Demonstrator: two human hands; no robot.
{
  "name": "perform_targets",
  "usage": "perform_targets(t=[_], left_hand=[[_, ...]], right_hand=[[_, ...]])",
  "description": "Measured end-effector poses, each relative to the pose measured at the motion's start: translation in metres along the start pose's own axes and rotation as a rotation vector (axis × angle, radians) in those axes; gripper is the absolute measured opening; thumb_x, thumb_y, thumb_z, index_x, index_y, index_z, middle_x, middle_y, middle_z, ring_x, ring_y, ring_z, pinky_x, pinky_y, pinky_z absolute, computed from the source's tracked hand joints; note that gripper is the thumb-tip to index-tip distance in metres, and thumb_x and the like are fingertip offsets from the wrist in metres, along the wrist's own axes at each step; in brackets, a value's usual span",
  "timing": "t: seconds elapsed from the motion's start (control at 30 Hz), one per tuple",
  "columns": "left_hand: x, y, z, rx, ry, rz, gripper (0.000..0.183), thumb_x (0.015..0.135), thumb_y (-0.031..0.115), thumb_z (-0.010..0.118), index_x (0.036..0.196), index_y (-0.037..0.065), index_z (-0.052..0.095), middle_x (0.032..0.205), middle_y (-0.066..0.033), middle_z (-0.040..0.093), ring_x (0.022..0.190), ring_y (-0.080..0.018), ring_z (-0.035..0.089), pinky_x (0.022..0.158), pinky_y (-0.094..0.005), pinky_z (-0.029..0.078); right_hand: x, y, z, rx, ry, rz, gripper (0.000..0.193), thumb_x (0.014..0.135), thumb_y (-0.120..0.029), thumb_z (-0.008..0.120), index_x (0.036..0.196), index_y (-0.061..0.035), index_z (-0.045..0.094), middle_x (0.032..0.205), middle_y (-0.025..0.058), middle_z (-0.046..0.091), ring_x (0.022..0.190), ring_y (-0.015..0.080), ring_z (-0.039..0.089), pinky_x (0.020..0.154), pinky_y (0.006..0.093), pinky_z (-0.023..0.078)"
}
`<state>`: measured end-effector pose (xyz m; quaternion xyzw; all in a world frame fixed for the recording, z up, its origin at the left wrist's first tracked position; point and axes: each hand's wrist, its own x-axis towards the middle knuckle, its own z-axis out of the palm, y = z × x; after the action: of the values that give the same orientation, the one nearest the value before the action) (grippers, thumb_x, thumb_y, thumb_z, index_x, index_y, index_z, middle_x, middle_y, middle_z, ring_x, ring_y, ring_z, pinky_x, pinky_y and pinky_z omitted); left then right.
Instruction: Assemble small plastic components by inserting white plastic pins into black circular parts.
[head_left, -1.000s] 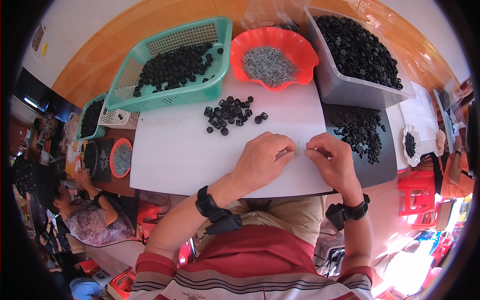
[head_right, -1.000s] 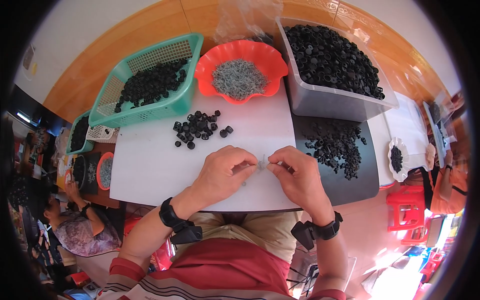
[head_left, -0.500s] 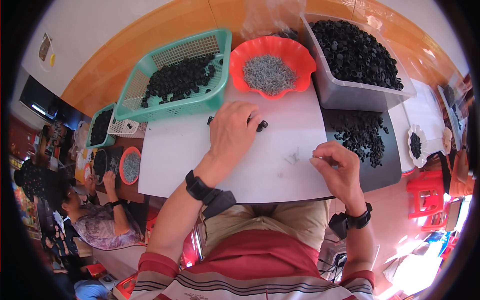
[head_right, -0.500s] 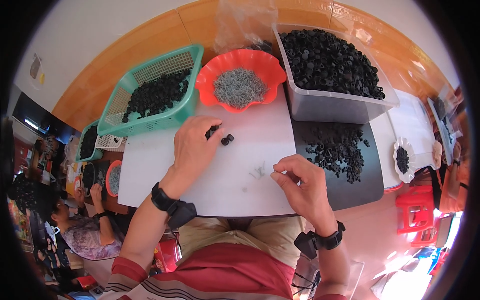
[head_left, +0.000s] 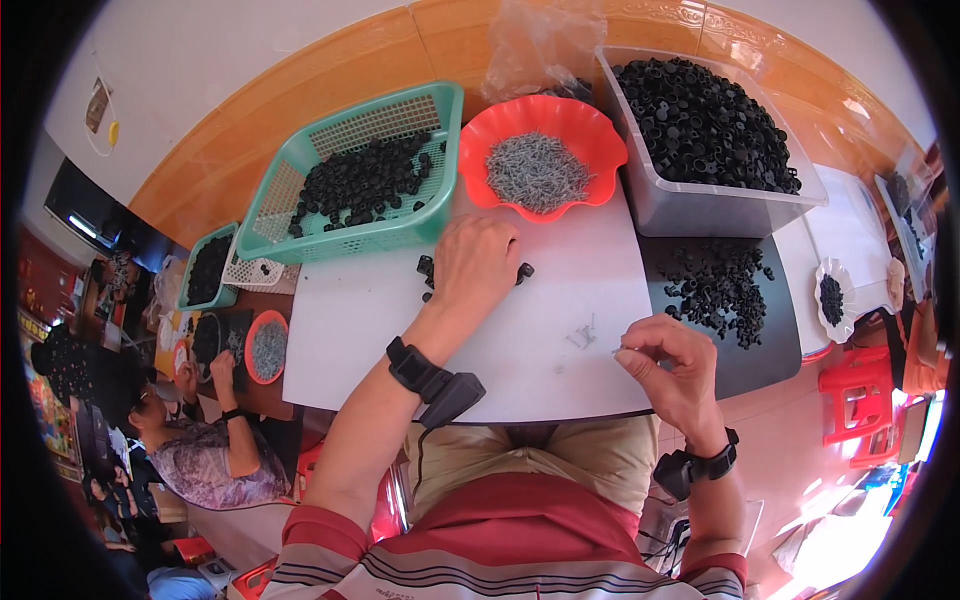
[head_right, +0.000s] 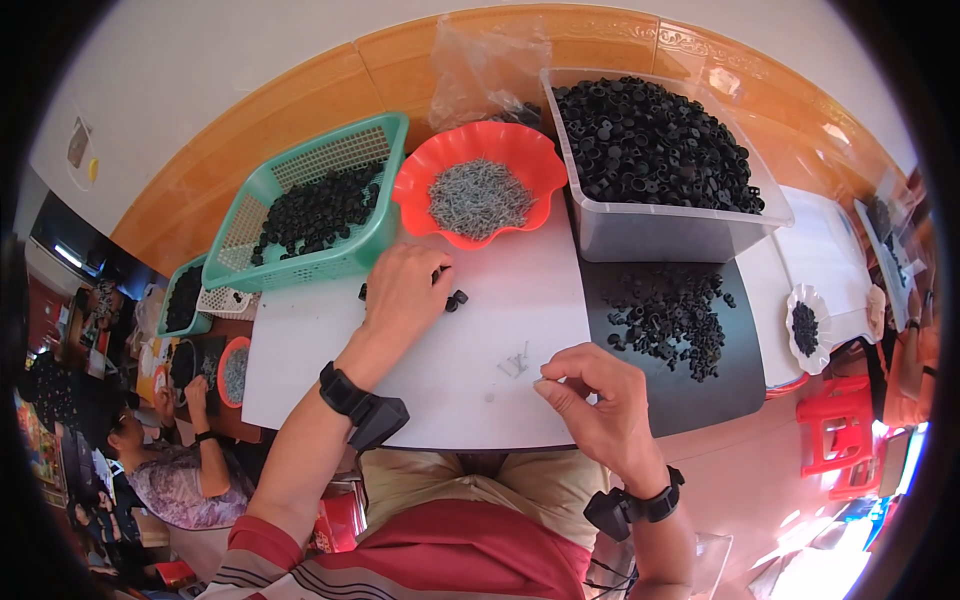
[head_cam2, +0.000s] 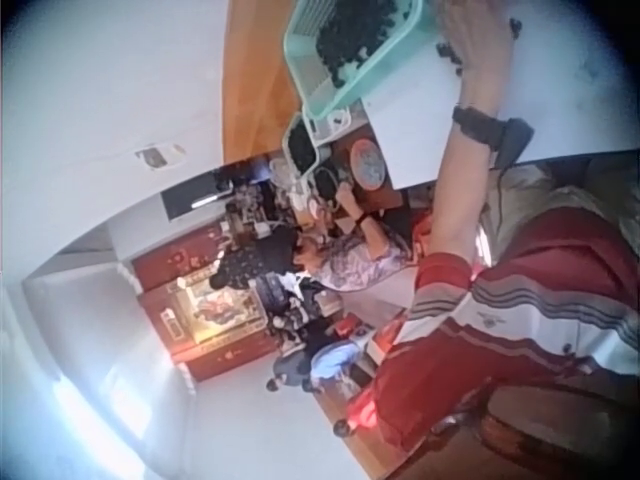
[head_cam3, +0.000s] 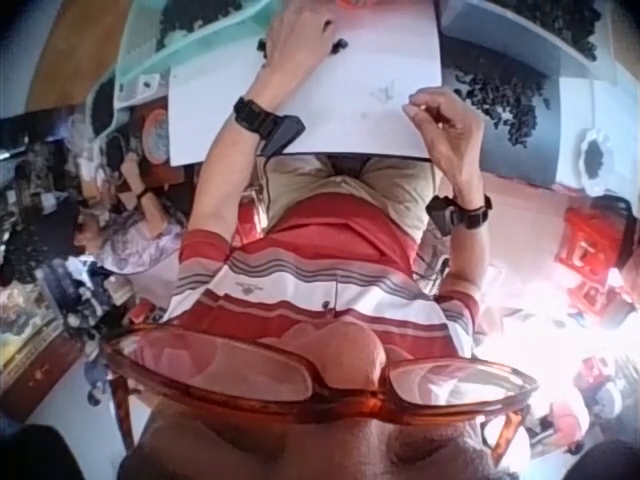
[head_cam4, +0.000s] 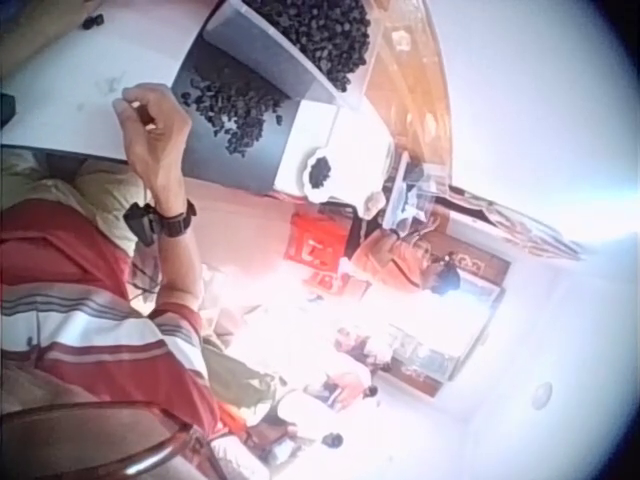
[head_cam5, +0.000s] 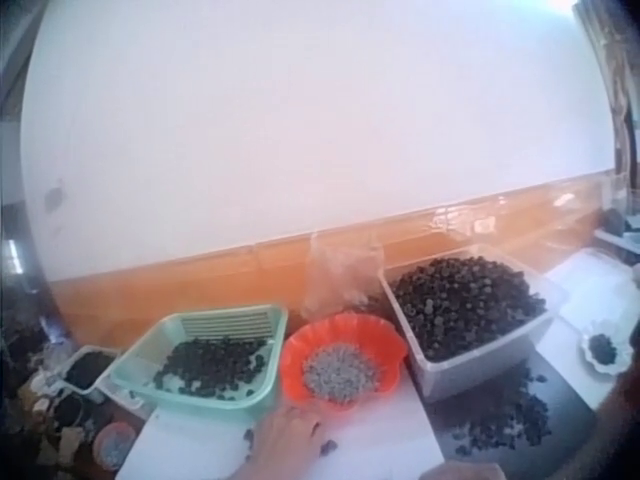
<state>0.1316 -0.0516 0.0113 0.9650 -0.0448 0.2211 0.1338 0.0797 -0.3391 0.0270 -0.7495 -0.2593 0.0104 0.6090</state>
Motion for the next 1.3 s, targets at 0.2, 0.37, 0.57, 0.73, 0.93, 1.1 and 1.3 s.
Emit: perform_targets(t=[0.2, 0.37, 0.57, 0.73, 0.93, 1.1, 1.3], left_hand=[[-0.02, 0.017, -0.034, -0.42, 0.103, -0.046, 0.013, 0.086, 0.0, 0.072, 0.098, -0.001, 0.076, 0.098, -0.0128, 0.074, 0.089, -0.0252, 0.073, 0.078, -0.0327, 0.059], [-0.047, 0.03, -0.05, -0.769, 0.044, -0.133, 0.008, 0.089, -0.004, 0.072, 0.096, -0.003, 0.075, 0.106, -0.0097, 0.073, 0.095, -0.0154, 0.072, 0.08, -0.0265, 0.06], [-0.075, 0.045, -0.053, -1.126, -0.166, -0.264, 0.026, 0.089, -0.006, 0.074, 0.114, -0.003, 0.068, 0.112, -0.0114, 0.072, 0.1, -0.0157, 0.071, 0.088, -0.0293, 0.061], [-0.085, 0.052, -0.059, -1.161, -0.187, -0.171, 0.037, 0.089, 0.0, 0.078, 0.122, -0.002, 0.062, 0.111, -0.0134, 0.075, 0.095, -0.0178, 0.075, 0.089, -0.0311, 0.063], [-0.09, 0.056, -0.06, -1.133, -0.193, -0.114, 0.036, 0.088, 0.001, 0.079, 0.12, -0.002, 0.063, 0.11, -0.0133, 0.075, 0.095, -0.0186, 0.076, 0.088, -0.0311, 0.063], [-0.093, 0.059, -0.061, -1.112, -0.179, -0.099, 0.036, 0.088, 0.003, 0.079, 0.12, -0.001, 0.063, 0.106, -0.0123, 0.076, 0.093, -0.0194, 0.077, 0.087, -0.0309, 0.063], [-0.093, 0.064, -0.064, -1.093, -0.213, -0.079, 0.036, 0.086, 0.0, 0.08, 0.118, -0.001, 0.064, 0.105, -0.0109, 0.075, 0.094, -0.0175, 0.075, 0.087, -0.0306, 0.063]], right_hand=[[0.003, 0.003, 0.002, 0.064, 0.043, -0.002, 0.011, 0.087, 0.003, 0.078, 0.096, 0.0012, 0.072, 0.094, 0.007, 0.071, 0.072, 0.0089, 0.062, 0.063, 0.0233, 0.05], [0.01, 0.001, 0.012, 0.081, 0.045, -0.025, 0.012, 0.086, 0.004, 0.078, 0.096, 0.0014, 0.072, 0.093, 0.0065, 0.071, 0.073, 0.0086, 0.062, 0.063, 0.0228, 0.049], [0.017, -0.009, 0.033, 0.125, -0.003, -0.048, 0.013, 0.087, 0.005, 0.077, 0.099, 0.001, 0.073, 0.094, 0.0074, 0.071, 0.073, 0.009, 0.061, 0.064, 0.0239, 0.05], [0.016, -0.011, 0.041, 0.138, -0.038, -0.08, 0.014, 0.088, 0.005, 0.077, 0.101, 0.0007, 0.074, 0.096, 0.0078, 0.071, 0.073, 0.0091, 0.06, 0.064, 0.0242, 0.049], [0.01, -0.013, 0.045, 0.141, -0.046, -0.074, 0.013, 0.088, 0.004, 0.076, 0.1, 0.0004, 0.074, 0.096, 0.0079, 0.071, 0.072, 0.009, 0.059, 0.063, 0.0243, 0.047], [0.008, -0.013, 0.045, 0.139, -0.04, -0.111, 0.012, 0.088, 0.004, 0.077, 0.098, 0.0008, 0.074, 0.095, 0.0081, 0.071, 0.071, 0.0094, 0.06, 0.063, 0.0243, 0.048], [0.006, -0.012, 0.046, 0.079, -0.008, -0.166, 0.013, 0.087, 0.005, 0.077, 0.098, 0.0002, 0.074, 0.094, 0.0089, 0.07, 0.072, 0.0113, 0.062, 0.062, 0.0249, 0.05]])
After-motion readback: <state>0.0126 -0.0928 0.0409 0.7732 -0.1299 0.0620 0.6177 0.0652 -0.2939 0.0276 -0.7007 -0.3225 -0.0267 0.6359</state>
